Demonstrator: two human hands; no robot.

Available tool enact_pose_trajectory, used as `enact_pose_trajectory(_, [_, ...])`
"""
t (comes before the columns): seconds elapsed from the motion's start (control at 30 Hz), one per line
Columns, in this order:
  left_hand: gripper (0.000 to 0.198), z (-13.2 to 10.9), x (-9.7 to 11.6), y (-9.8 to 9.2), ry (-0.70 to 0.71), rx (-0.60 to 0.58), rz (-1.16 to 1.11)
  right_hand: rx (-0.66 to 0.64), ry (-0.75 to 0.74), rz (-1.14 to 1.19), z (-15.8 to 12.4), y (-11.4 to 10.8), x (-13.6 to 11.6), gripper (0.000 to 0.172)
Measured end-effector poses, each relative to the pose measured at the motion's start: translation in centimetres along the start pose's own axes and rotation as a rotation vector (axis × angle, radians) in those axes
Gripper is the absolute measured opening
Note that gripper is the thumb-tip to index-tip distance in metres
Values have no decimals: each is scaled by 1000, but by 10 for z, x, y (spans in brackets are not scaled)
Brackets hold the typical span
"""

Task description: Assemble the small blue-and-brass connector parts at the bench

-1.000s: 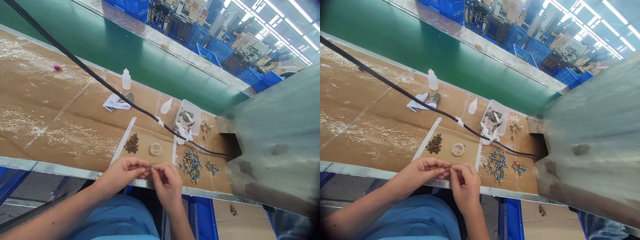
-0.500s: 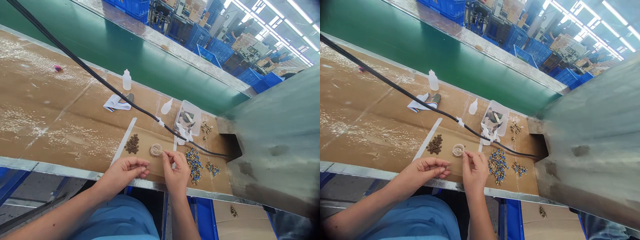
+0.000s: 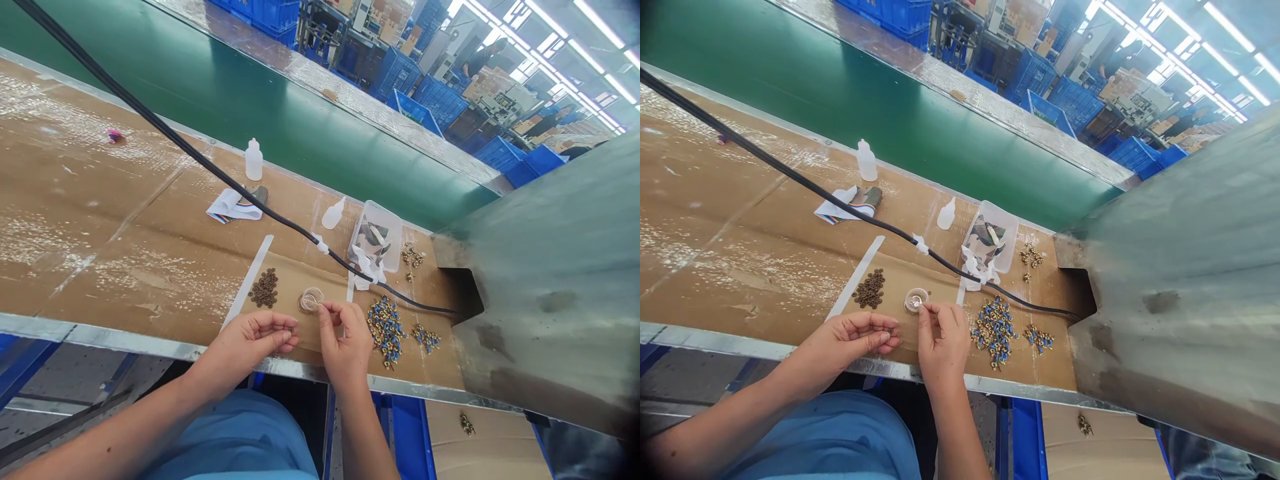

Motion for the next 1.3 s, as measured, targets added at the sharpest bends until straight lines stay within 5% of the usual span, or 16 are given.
enact_pose_trajectory(0.4, [23,-2,6,7,-46,102,3,19,53,-8,0,-5,4,16])
enact_pose_trajectory(0.7, [21,-2,5,7,-2,103,44,154,161,136,-11,-23,8,14])
enact_pose_trajectory(1.3, [23,-2,7,9,3,128,33,-49,-28,45,-22,-23,-21,11])
Point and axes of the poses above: each hand's wrist, its own z-axis towards the middle knuckle, its own y-axis out of the palm, x = y × z, the point moved 3 cm from there along z, towards the middle knuckle, and after that the axes turned 8 degrees about -y, right-handed, at the moved point
